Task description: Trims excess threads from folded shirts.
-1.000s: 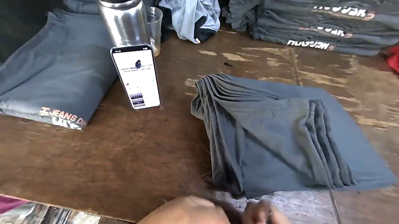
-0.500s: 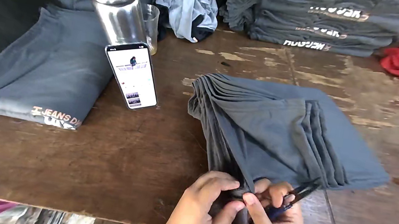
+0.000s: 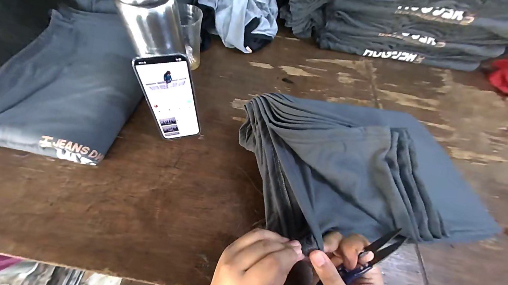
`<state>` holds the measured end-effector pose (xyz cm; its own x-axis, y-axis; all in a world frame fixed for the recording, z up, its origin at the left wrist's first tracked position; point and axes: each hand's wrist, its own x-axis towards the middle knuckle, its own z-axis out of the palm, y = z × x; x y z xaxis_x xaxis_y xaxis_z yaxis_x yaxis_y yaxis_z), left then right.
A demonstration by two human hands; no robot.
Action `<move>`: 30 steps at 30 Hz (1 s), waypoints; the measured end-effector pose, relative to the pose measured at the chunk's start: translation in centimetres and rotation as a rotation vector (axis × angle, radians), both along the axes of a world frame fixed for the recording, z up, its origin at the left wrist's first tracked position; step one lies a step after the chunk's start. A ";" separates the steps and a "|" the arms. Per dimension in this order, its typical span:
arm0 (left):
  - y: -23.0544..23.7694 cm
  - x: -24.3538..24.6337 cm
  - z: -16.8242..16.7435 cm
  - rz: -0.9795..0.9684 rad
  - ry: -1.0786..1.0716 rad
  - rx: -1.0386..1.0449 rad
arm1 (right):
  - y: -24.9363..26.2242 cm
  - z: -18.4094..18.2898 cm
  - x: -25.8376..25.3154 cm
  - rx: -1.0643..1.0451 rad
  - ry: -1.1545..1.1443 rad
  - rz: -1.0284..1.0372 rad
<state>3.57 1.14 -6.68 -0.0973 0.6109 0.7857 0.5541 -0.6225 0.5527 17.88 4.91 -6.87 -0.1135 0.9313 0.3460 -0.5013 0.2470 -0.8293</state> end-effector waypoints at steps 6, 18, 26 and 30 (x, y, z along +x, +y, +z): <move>0.1 -0.4 0.1 -0.059 -0.087 -0.122 | 0.0 0.2 0.0 0.052 -0.039 -0.042; -0.1 -0.2 -0.5 -0.175 -0.525 -0.513 | 5.0 6.7 2.7 0.659 -0.810 -0.664; -0.1 -0.8 -0.2 -0.212 -0.308 -0.505 | 9.2 4.8 5.6 0.449 -1.056 -0.280; -0.8 -1.6 -0.4 -0.225 -0.112 -0.387 | 5.7 3.6 5.2 0.535 -0.790 -0.174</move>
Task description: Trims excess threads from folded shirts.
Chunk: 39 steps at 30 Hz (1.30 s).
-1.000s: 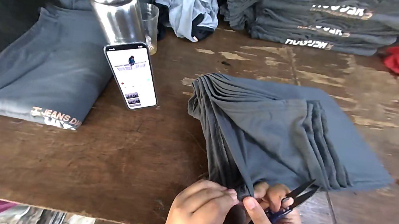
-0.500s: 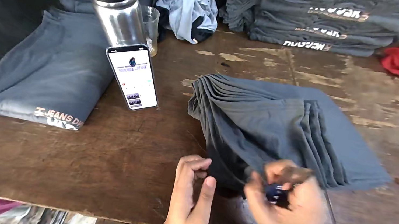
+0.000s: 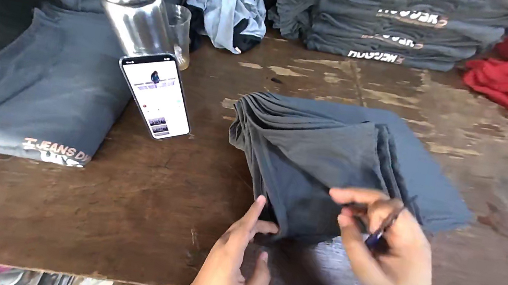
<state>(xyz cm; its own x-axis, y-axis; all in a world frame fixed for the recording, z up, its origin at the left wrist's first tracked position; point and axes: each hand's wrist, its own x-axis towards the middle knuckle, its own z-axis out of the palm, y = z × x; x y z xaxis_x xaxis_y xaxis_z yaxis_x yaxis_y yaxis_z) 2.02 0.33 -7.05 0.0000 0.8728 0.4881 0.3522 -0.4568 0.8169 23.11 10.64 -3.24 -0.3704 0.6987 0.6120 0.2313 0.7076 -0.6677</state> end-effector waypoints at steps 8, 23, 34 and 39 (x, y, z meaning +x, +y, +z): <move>-0.3 -0.3 0.7 -0.121 -0.219 -0.050 | -4.4 -4.0 -2.9 -0.047 0.266 0.132; -0.4 0.3 0.9 -0.094 -0.169 -0.018 | -4.6 -3.9 -4.1 0.124 0.136 0.069; 0.1 -0.3 0.8 0.093 0.344 0.117 | -6.6 -2.4 -1.8 -0.155 0.337 0.343; 0.6 0.0 0.5 0.084 -0.023 0.184 | -7.1 -2.1 -0.6 -0.204 0.272 0.396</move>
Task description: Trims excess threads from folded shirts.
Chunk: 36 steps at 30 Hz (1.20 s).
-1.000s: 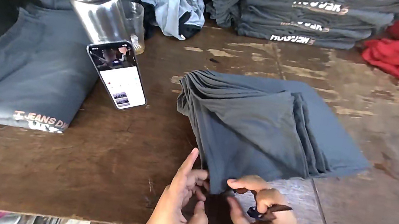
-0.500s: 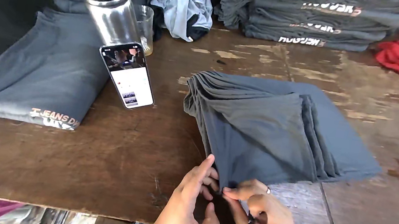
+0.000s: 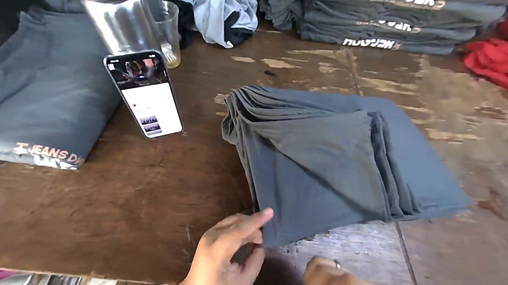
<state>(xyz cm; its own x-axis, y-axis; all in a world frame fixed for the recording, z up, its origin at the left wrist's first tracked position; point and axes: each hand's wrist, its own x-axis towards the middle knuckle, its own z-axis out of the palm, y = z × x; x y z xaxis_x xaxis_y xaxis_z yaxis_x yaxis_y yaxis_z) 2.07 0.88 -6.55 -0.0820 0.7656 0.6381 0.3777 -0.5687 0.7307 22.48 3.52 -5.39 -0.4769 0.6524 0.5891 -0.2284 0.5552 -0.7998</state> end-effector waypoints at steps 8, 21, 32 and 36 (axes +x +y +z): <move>0.1 0.2 0.1 0.044 0.063 0.094 | 0.9 -1.8 0.2 0.103 -0.330 -0.421; 0.7 1.7 0.4 -0.269 -0.711 -0.185 | 1.0 -2.0 -0.2 0.147 -0.406 -0.513; 0.4 1.9 0.9 -0.319 -1.002 -0.339 | 0.9 -2.0 -0.6 0.203 -0.507 -0.524; 0.4 2.0 0.9 -0.325 -1.035 -0.356 | 1.0 -1.8 -1.0 0.235 -0.537 -0.562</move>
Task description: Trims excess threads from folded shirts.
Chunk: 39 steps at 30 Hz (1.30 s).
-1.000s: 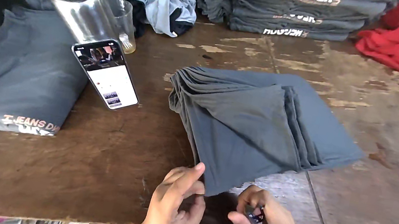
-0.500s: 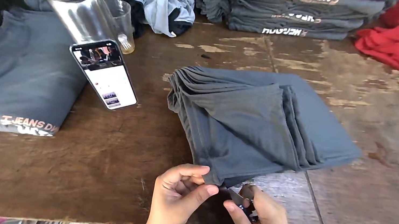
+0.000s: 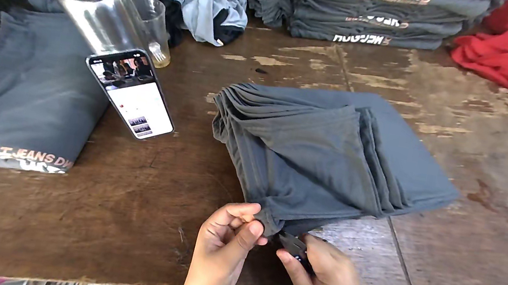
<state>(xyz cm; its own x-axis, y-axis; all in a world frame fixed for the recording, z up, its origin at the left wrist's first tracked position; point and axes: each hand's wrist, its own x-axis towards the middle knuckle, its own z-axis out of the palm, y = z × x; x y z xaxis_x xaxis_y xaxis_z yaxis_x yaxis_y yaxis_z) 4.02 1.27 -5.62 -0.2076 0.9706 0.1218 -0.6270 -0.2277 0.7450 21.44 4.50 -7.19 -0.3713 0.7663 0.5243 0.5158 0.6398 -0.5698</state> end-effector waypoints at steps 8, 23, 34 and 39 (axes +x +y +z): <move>-0.3 0.0 0.0 0.040 0.089 0.008 | -0.1 0.4 -0.7 0.054 -0.071 -0.043; -0.4 0.2 0.4 -0.036 -0.200 -0.113 | -0.1 0.4 -1.3 -0.079 0.286 0.053; -0.6 0.7 0.1 -0.010 -0.221 -0.115 | 0.1 1.0 -3.7 -0.081 0.601 0.162; -0.5 0.5 0.2 -0.029 -0.263 -0.165 | -0.4 2.0 -1.4 -0.273 0.624 0.571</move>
